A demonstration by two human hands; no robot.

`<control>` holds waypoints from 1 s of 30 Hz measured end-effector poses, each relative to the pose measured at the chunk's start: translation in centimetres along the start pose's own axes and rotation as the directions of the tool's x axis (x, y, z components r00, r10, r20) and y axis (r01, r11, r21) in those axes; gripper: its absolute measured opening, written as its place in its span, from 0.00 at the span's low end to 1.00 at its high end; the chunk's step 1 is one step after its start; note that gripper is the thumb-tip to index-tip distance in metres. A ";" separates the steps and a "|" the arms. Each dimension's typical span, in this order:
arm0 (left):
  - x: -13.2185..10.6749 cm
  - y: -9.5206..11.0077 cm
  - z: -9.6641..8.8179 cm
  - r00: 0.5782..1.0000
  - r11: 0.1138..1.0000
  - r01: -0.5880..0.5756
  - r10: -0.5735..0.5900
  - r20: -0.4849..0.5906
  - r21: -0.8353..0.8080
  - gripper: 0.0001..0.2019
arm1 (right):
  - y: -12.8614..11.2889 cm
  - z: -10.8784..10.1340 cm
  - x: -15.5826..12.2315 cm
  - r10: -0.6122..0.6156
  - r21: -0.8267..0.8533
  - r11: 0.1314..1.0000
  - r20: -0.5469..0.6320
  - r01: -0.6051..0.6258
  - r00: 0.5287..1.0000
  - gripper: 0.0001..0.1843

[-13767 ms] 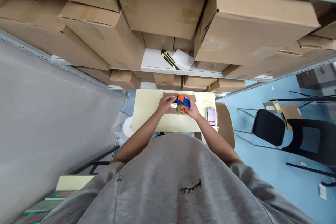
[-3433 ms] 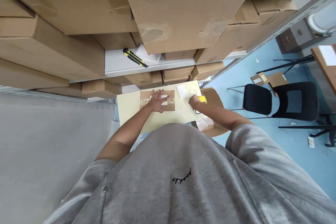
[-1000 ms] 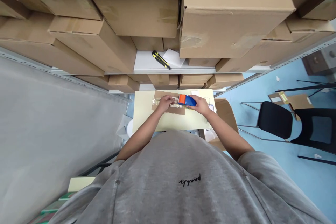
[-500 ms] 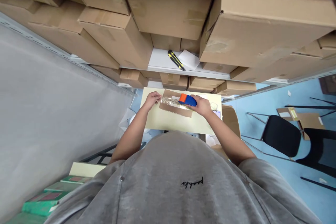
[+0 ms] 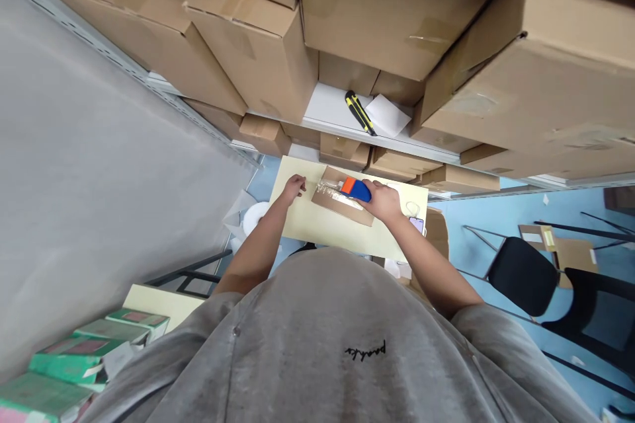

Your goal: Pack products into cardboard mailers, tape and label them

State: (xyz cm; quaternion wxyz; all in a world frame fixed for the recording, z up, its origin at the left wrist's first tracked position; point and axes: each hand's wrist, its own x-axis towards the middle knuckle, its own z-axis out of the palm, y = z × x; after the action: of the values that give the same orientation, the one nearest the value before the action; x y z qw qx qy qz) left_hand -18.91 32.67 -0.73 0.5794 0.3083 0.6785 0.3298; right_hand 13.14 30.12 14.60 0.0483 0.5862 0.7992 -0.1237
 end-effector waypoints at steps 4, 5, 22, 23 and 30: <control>0.4 -1.2 1.0 1.000 1.000 0.010 -0.010 0.005 -0.021 0.18 | -0.5 0.6 0.6 0.012 -0.040 0.999 0.029 -0.011 1.000 0.36; 0.5 -1.4 1.2 1.000 1.000 0.008 -0.008 0.006 -0.029 0.19 | -0.5 0.8 0.7 0.014 -0.045 0.999 0.032 -0.012 0.999 0.37; 3.3 -5.2 5.7 0.996 0.993 0.071 -0.066 -0.059 0.096 0.19 | -0.8 1.4 1.5 -0.005 -0.075 0.997 0.051 0.008 0.999 0.34; 3.2 -5.2 5.6 0.994 0.990 0.082 -0.073 -0.076 0.117 0.20 | -0.8 1.4 1.5 -0.005 -0.071 0.997 0.053 0.009 0.999 0.34; 1.5 -3.6 4.6 0.990 0.925 -0.015 0.066 -0.123 0.379 0.20 | -1.0 1.2 1.4 -0.005 -0.089 0.996 0.095 0.013 0.995 0.34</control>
State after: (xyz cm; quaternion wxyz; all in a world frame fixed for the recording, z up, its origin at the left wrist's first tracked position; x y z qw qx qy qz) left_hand -14.66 32.15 -5.03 0.4555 0.4051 0.7601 0.2252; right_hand 11.66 30.86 13.24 0.1118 0.5734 0.8033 -0.1156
